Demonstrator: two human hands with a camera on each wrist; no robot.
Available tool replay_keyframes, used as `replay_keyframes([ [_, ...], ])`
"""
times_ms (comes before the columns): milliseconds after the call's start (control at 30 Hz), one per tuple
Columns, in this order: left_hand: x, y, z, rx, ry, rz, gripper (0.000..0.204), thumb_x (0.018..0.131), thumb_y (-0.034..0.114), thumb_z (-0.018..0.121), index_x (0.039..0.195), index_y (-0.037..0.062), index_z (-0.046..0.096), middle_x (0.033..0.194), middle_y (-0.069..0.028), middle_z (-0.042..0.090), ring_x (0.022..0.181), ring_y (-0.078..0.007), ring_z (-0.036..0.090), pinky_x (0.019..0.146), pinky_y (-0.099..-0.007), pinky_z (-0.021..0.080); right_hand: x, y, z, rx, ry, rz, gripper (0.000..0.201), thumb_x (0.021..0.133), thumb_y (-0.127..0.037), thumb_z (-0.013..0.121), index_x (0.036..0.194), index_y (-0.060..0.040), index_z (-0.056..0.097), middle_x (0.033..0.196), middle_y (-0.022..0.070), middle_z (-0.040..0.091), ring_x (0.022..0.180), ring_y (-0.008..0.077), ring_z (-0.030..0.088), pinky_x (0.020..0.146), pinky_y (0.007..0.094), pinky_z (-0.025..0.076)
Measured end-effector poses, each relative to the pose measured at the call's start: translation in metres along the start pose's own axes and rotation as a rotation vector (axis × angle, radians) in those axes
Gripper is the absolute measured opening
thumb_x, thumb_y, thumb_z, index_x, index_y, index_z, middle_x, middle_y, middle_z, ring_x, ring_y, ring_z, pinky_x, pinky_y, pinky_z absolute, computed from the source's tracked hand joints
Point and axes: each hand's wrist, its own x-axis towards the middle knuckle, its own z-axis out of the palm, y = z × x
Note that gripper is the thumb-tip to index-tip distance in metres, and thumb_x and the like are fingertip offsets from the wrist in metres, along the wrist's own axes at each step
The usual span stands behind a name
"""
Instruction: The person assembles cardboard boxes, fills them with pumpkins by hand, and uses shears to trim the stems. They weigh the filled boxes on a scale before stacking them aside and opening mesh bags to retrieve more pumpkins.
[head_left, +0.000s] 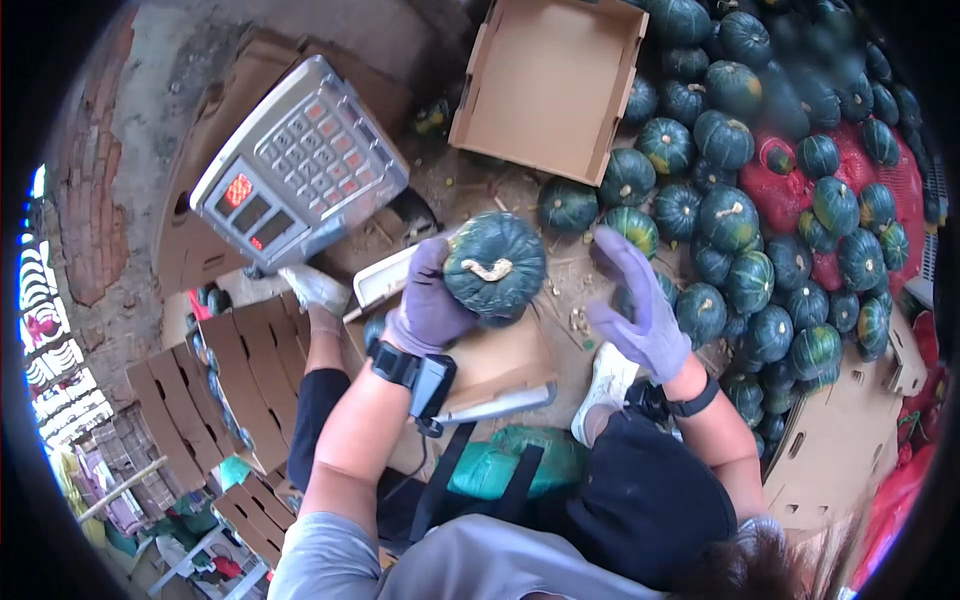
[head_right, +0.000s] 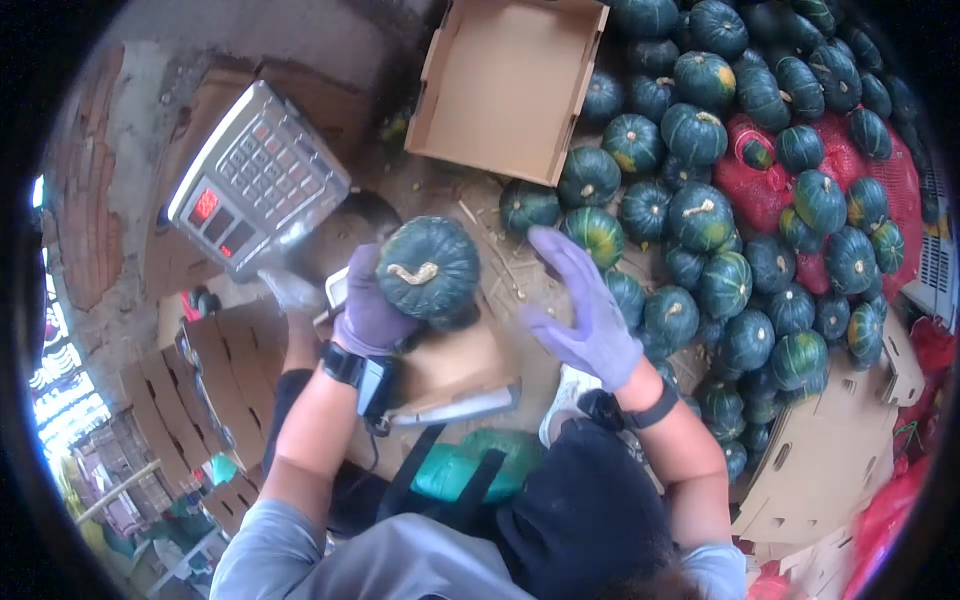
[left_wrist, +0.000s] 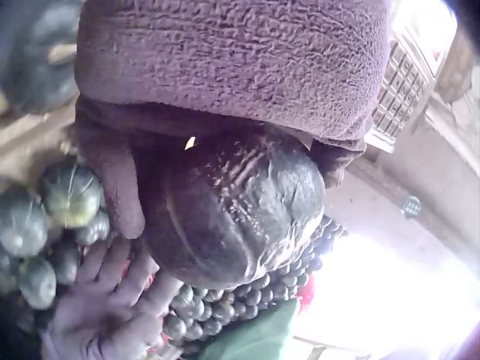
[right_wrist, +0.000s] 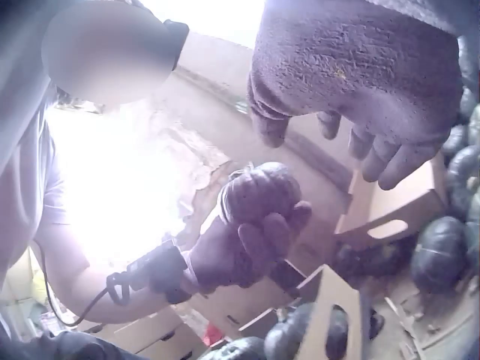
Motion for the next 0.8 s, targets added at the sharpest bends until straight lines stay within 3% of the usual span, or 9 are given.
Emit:
replay_keyframes([
  [133,-0.046,-0.067,0.029,0.145,0.151,-0.044,0.075,0.096,0.063,0.044,0.145,0.0060,0.040,0.138,-0.0136,0.053,0.122,-0.0270,0.056,0.106,-0.0433,0.044,0.018,-0.039,0.021,-0.095,-0.309,-0.225,0.093,0.069,-0.042,0.085,0.147,-0.0128,0.044,0.149,0.0220,0.035,0.136,0.0375,0.040,0.113,0.0451,0.034],
  [267,-0.146,-0.086,-0.005,1.023,0.236,-0.160,0.055,0.100,0.044,0.049,0.139,0.0041,0.050,0.135,-0.0152,0.056,0.123,-0.0317,0.054,0.107,-0.0434,0.040,-0.002,-0.018,0.041,-0.082,-0.575,-0.142,0.088,0.069,-0.050,0.082,0.143,-0.0164,0.049,0.137,0.0207,0.046,0.129,0.0364,0.047,0.112,0.0459,0.034],
  [300,-0.165,-0.094,-0.009,1.451,0.329,0.008,0.055,0.098,0.042,0.056,0.137,0.0034,0.052,0.135,-0.0175,0.055,0.123,-0.0351,0.054,0.106,-0.0449,0.041,-0.001,-0.021,0.049,-0.184,-0.625,-0.152,0.087,0.069,-0.052,0.080,0.143,-0.0164,0.050,0.135,0.0203,0.047,0.126,0.0356,0.048,0.112,0.0463,0.034],
  [400,-0.203,-0.119,-0.045,1.698,0.414,0.103,0.064,0.089,0.042,0.066,0.137,0.0021,0.051,0.135,-0.0210,0.054,0.128,-0.0405,0.049,0.109,-0.0484,0.037,0.011,-0.034,0.075,-0.550,-0.782,-0.117,0.081,0.073,-0.055,0.074,0.141,-0.0199,0.051,0.132,0.0183,0.050,0.118,0.0369,0.052,0.109,0.0459,0.035],
  [500,-0.210,-0.146,-0.054,1.885,0.400,0.189,0.066,0.088,0.043,0.067,0.137,0.0020,0.050,0.136,-0.0199,0.054,0.130,-0.0405,0.046,0.112,-0.0503,0.032,-0.007,-0.016,0.119,-0.905,-0.469,-0.376,0.074,0.076,-0.052,0.073,0.140,-0.0219,0.052,0.135,0.0202,0.047,0.120,0.0394,0.049,0.111,0.0459,0.033],
  [533,-0.210,-0.144,-0.054,1.856,0.389,0.230,0.063,0.088,0.040,0.067,0.136,0.0020,0.052,0.135,-0.0203,0.054,0.131,-0.0401,0.047,0.112,-0.0484,0.033,-0.008,-0.009,0.121,-1.019,-0.522,-0.409,0.068,0.079,-0.051,0.070,0.139,-0.0217,0.053,0.139,0.0220,0.043,0.124,0.0420,0.046,0.110,0.0483,0.034],
  [667,-0.231,-0.132,-0.016,1.641,0.381,0.317,0.051,0.088,0.031,0.070,0.129,0.0027,0.058,0.131,-0.0179,0.058,0.125,-0.0353,0.053,0.107,-0.0420,0.041,-0.009,-0.004,0.089,-0.591,-0.453,-0.340,0.058,0.084,-0.039,0.067,0.136,-0.0145,0.055,0.139,0.0209,0.046,0.127,0.0404,0.047,0.106,0.0474,0.039],
  [733,-0.254,-0.135,-0.006,1.535,0.325,0.310,0.049,0.088,0.030,0.071,0.127,0.0032,0.059,0.126,-0.0175,0.061,0.119,-0.0346,0.057,0.103,-0.0418,0.044,-0.024,-0.034,0.041,-0.614,-0.171,-0.325,0.047,0.088,-0.028,0.066,0.129,-0.0070,0.058,0.133,0.0197,0.054,0.123,0.0375,0.052,0.105,0.0436,0.042],
  [800,-0.274,-0.141,-0.002,1.487,0.305,0.286,0.045,0.088,0.030,0.070,0.124,0.0038,0.061,0.118,-0.0173,0.065,0.111,-0.0348,0.062,0.097,-0.0415,0.048,-0.075,-0.042,0.007,-0.558,0.243,-0.048,0.042,0.091,-0.023,0.063,0.128,-0.0032,0.059,0.130,0.0184,0.059,0.124,0.0339,0.053,0.107,0.0417,0.040],
])
